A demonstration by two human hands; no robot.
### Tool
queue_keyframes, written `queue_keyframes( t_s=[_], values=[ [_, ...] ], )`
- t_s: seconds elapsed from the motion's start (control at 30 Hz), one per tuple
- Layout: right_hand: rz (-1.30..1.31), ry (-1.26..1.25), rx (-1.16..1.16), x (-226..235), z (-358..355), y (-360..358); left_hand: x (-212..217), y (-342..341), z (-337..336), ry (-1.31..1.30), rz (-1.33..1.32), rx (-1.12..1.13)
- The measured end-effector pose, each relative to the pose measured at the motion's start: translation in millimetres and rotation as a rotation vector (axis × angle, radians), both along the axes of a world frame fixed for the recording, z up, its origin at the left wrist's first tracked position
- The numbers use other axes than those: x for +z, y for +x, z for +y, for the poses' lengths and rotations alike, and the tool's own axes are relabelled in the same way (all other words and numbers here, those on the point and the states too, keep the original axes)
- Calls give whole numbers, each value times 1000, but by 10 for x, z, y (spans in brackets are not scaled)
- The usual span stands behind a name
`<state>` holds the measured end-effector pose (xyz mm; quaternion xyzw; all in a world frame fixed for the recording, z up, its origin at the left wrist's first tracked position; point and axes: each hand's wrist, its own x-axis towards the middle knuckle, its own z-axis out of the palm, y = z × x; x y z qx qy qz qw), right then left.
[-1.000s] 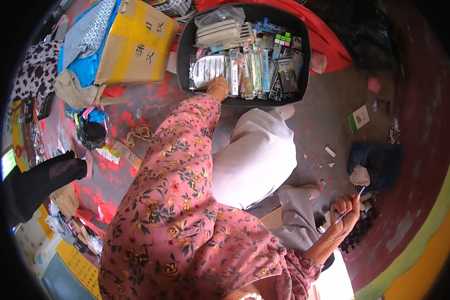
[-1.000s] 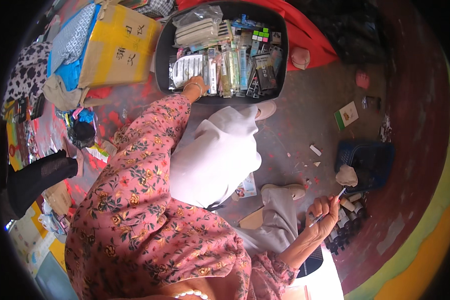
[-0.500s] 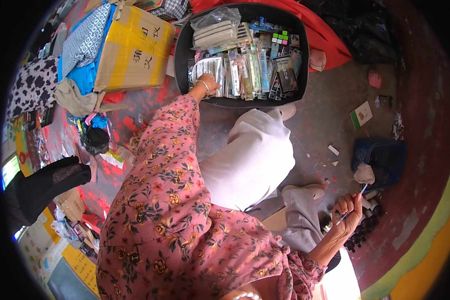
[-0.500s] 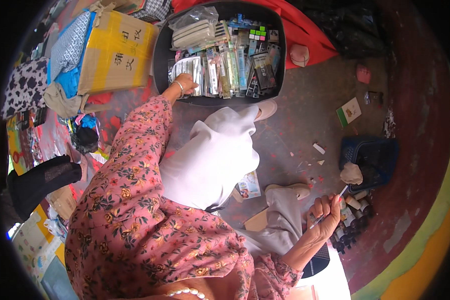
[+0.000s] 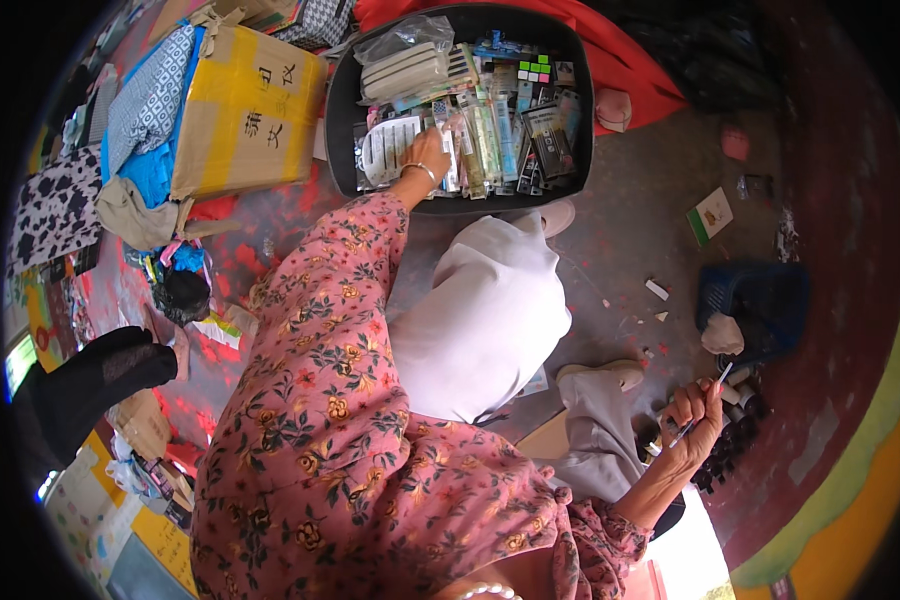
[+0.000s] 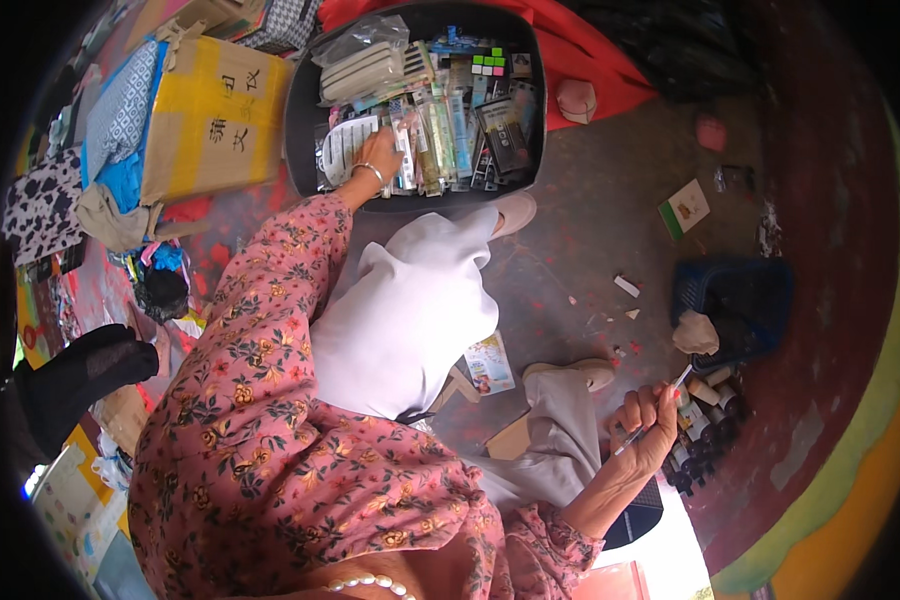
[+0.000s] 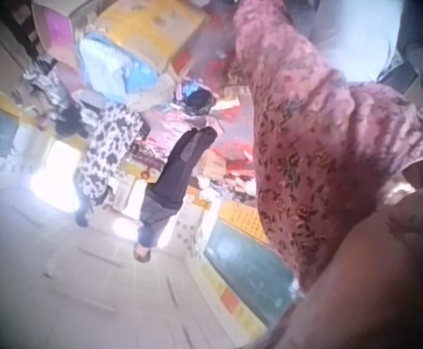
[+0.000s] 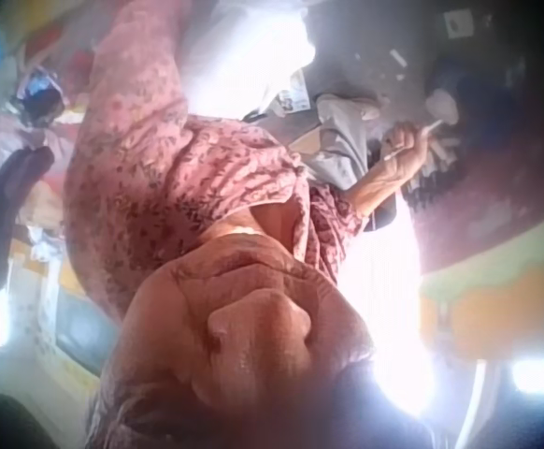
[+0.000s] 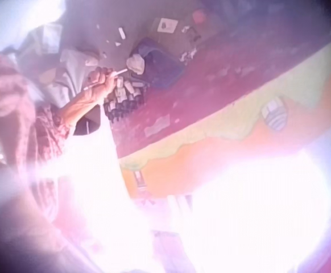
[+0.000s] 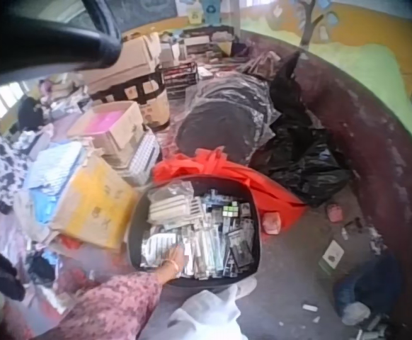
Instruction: The person sits on the floor and organizes stationery items. They pick up pens, place them into a clear plastic bag, and then put the bag into a basket. They also wipe a small white object with a cloth and place it into a basket.
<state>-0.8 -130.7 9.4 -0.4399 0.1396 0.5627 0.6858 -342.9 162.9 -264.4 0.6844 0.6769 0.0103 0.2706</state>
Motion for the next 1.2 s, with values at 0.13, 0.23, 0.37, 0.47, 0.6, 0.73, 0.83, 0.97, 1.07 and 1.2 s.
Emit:
queue_keyframes(
  t_s=[0.13,0.23,0.37,0.47,0.6,0.73,0.83,0.97,1.07,1.2],
  values=[
    [-17,-32,-10,7,9,-13,188,679,-16,115,-211,-363],
    [-45,-58,-16,9,29,-19,398,1159,-113,122,-73,-666],
    [-41,-18,8,22,38,-18,350,1412,-172,-10,133,-793],
    [-23,19,29,40,18,2,184,1277,-173,1,51,-852],
    [-16,39,29,62,-5,-18,9,919,-239,-87,-139,-899],
    [-15,61,48,91,-27,-33,18,803,-221,1,-542,-662],
    [-2,69,36,80,-36,-13,-32,777,-222,108,-454,-329],
    [-3,55,34,93,-26,-16,-138,883,-180,-75,-292,-221],
    [-19,26,14,98,1,-46,-174,1130,-214,-107,-262,-263],
    [-44,-29,-13,133,53,-88,74,1431,-168,-223,-357,-318]
  ],
)
